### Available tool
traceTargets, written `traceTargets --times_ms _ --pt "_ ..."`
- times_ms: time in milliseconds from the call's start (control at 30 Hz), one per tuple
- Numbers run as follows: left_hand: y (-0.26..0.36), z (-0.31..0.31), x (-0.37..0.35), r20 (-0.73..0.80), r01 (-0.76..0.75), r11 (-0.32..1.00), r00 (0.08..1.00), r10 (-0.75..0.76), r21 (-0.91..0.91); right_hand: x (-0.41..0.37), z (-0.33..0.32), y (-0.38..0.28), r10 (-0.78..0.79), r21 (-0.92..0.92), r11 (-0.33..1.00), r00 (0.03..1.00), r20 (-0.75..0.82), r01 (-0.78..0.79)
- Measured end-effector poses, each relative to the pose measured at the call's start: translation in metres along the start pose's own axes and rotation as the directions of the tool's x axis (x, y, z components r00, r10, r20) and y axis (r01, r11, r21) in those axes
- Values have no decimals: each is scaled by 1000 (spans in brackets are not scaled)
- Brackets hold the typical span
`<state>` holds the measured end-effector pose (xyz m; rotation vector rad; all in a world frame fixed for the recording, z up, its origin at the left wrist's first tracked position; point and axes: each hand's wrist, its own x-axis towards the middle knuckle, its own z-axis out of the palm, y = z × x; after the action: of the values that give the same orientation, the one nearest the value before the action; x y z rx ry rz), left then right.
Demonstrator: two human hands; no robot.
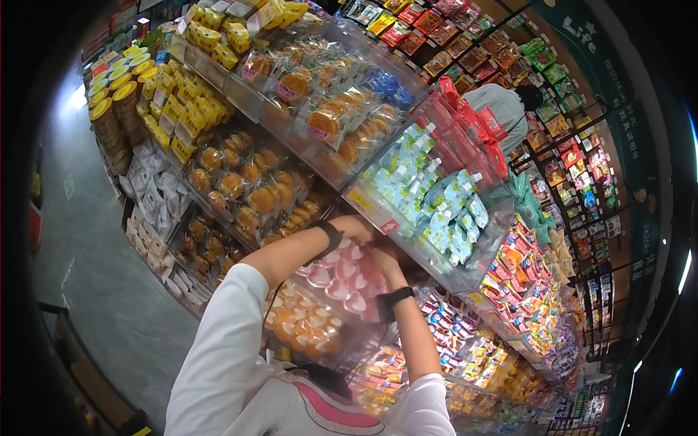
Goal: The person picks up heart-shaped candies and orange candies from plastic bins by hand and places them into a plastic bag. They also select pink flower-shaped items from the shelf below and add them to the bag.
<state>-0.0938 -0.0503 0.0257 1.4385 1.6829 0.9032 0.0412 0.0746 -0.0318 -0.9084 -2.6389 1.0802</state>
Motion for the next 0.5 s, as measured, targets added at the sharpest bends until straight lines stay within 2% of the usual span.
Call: traceTargets --times_ms 33,67,133,233,333,367,467,500 --pt "1 0 -1 -9 -13 1000 1000 13 -27 0 0 -1 -33 -65 997 999 -14 33" --pt "-3 2 4 7 5 1000 1000 -5 30 5 5 8 -116 -69 991 992 -41 113" --pt "-10 8 20 37 33 989 999 -39 146 3 9 6 -139 -23 990 989 -45 138" --pt "-19 17 32 -34 65 994 997 -62 90 -8 2 -6 42 80 996 999 30 -44" --pt "-43 32 59 -40 -93 920 992 117 380 -12 -3 -12 172 96 979 983 70 -178" --pt "-49 34 62 -47 -30 937 998 50 348 -10 -1 -8 175 108 978 983 54 -180" --pt "-60 35 54 -112 -124 991 985 129 53 -11 -1 -15 224 91 969 971 79 -231" --pt "-56 34 50 -103 -111 993 988 113 30 -13 -2 -18 232 83 967 969 84 -239"
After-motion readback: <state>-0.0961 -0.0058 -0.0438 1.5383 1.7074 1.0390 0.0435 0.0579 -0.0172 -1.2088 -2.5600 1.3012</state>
